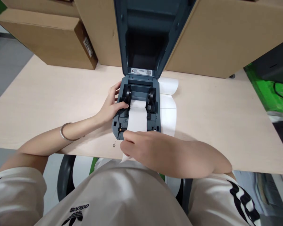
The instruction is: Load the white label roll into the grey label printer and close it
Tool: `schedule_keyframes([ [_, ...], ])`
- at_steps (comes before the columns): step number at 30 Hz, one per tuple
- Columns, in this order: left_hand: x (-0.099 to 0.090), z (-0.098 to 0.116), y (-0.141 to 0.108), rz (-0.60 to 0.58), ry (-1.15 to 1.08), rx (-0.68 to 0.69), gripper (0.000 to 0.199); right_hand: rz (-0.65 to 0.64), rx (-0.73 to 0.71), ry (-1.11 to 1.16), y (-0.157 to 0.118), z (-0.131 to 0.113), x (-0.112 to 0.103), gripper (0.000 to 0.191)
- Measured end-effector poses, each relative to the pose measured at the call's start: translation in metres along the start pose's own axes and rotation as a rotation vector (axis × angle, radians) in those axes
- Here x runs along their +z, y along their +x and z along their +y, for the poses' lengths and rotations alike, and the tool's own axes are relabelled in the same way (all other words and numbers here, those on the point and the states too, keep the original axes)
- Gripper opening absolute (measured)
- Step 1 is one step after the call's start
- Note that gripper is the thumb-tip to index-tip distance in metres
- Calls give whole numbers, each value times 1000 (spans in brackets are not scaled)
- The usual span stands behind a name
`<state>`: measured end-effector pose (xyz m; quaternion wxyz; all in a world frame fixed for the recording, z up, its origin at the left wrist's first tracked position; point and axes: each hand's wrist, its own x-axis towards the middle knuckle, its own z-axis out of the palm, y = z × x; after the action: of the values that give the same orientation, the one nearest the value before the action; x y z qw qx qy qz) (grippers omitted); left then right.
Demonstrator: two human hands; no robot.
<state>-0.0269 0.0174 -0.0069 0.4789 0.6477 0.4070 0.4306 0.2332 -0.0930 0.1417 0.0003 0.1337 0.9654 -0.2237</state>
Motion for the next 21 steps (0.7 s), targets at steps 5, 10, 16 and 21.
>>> schedule_keyframes([
  [5,-1,3,1,29,34,-13,109,12,-48,90,6,1,5,26],
  [10,-1,6,2,5,41,-33,112,-40,-109,154,15,-1,6,32],
  [16,-1,3,3,8,35,-25,112,28,-109,50,16,-3,10,32],
  [21,-3,-3,4,-19,33,6,115,-50,-72,119,-6,-5,16,31],
])
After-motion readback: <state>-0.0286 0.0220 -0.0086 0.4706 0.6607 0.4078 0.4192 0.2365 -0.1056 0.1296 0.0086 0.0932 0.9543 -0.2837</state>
